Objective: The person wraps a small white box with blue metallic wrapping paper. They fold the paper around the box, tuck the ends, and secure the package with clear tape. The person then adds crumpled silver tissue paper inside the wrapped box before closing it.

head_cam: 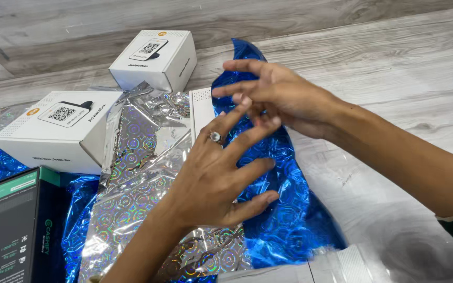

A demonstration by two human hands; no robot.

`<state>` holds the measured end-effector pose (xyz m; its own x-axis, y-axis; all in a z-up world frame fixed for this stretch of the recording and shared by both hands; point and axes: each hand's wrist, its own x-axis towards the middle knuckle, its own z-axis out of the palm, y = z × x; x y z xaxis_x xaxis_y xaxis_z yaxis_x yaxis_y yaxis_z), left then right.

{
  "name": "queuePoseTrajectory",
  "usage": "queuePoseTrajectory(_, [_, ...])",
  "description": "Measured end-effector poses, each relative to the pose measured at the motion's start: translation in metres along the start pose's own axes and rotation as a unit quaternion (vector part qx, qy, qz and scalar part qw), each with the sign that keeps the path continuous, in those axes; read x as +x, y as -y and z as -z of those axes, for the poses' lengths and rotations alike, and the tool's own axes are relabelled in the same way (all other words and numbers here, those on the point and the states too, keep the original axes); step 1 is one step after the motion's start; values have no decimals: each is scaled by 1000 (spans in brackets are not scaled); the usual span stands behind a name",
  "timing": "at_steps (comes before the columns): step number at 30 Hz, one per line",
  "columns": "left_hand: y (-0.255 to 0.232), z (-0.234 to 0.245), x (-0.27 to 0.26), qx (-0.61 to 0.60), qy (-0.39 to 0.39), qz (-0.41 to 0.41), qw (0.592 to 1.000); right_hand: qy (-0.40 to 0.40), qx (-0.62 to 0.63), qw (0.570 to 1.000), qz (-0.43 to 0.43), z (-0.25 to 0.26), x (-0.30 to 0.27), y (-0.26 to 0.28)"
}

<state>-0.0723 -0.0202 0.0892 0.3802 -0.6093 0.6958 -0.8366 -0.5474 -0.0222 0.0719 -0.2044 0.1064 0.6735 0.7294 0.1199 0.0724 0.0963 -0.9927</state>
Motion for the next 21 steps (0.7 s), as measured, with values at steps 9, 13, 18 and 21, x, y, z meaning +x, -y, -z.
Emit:
queuePoseTrajectory(9, [5,-1,-27,24,72,51,996,-103,-227,967,42,99,20,-23])
queuePoseTrajectory(13, [7,-3,-25,20,79,78,994,12,-207,978,4,119,47,-53])
queuePoseTrajectory(18, [6,-6,-21,-15,67,105,992,-52,-206,977,13,141,83,-78])
queuePoseTrajectory(21, [4,-7,-22,-10,74,124,990,-67,-155,985,45,143,98,-96])
